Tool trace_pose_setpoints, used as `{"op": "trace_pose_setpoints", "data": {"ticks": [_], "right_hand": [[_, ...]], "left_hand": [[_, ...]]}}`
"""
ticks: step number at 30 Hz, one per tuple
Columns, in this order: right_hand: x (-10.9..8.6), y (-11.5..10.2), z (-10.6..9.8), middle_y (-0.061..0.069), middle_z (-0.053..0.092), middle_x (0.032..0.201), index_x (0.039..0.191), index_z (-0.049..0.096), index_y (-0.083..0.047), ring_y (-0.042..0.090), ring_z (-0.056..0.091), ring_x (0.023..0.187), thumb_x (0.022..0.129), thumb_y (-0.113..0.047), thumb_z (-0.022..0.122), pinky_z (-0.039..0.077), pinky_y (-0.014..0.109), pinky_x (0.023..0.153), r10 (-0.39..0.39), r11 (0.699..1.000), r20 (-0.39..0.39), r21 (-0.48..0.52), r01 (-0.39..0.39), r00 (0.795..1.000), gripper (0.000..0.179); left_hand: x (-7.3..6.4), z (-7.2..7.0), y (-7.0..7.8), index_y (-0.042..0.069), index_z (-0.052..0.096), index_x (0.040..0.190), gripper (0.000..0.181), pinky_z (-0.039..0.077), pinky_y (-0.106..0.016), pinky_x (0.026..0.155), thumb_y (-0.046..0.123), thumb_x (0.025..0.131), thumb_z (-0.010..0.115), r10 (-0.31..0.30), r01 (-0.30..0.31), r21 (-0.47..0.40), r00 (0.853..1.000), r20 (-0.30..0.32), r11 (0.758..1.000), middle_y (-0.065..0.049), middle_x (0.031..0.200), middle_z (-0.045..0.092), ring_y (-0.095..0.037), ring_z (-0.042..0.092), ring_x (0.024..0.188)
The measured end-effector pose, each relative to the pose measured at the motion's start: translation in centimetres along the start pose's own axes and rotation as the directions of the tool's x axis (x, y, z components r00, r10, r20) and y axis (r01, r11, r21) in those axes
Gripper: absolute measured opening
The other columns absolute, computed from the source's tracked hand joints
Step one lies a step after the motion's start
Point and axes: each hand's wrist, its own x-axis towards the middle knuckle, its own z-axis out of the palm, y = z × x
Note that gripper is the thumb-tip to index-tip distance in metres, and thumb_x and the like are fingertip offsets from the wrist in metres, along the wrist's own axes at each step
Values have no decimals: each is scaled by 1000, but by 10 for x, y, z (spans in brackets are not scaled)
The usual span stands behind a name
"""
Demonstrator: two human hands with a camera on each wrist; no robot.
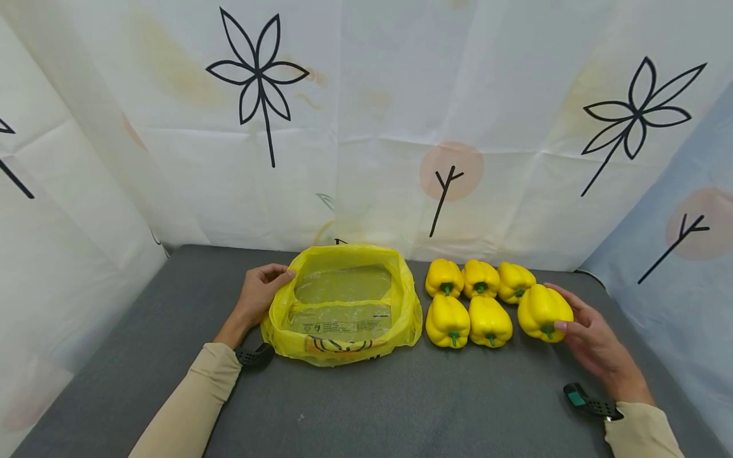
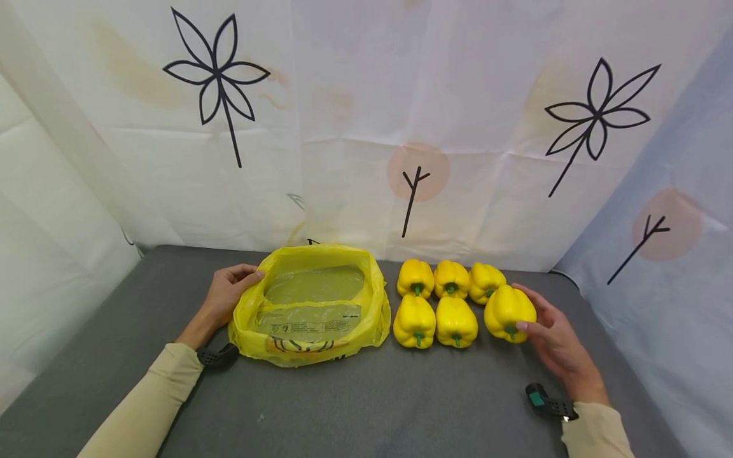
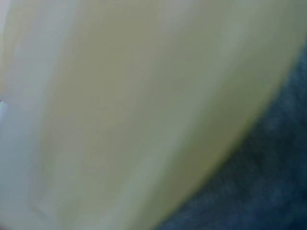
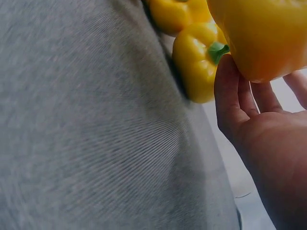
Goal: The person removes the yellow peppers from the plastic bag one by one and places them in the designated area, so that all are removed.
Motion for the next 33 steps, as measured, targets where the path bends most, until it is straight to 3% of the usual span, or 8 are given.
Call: {"op": "trace_pose_setpoints", "data": {"ticks": [9, 19, 28, 33], "right_hand": [[-4, 8, -2, -4, 55, 137, 153, 41, -22, 10, 59, 114, 104, 7, 37, 53, 26, 95, 9, 999, 29, 31, -10, 1000, 58], [-7, 15, -3, -8, 51, 141, 152, 41, -24, 8, 58, 115, 101, 10, 42, 53, 24, 94, 24, 998, 19, -55, -23, 1000, 62], [-6, 15, 0, -9, 46, 146, 159, 28, -9, 5, 55, 122, 100, 12, 45, 51, 22, 97, 50, 990, 48, -135, -44, 998, 65], [-5, 15, 1, -10, 44, 147, 159, 27, -9, 4, 54, 123, 100, 12, 46, 50, 21, 98, 66, 985, 57, -164, -56, 996, 66]], "left_hand": [[1, 0, 0, -18, 63, 113, 35, 59, -23, 69, 14, 100, 67, 3, -3, 5, 1000, 4, 1000, 0, 91, 67, -11, 65, 80], [1, 1, -2, -17, 64, 113, 35, 59, -23, 70, 15, 100, 68, 2, -2, 10, 1000, 3, 1000, -1, 91, 67, -12, 65, 80], [0, 0, -1, -17, 63, 114, 35, 59, -24, 70, 15, 101, 67, 5, -5, 6, 1000, 15, 1000, -3, 93, 67, -12, 66, 80], [-1, 0, 1, -17, 63, 114, 35, 59, -24, 71, 15, 100, 67, 3, -3, 12, 1000, 15, 1000, -2, 93, 67, -12, 66, 81]]}}
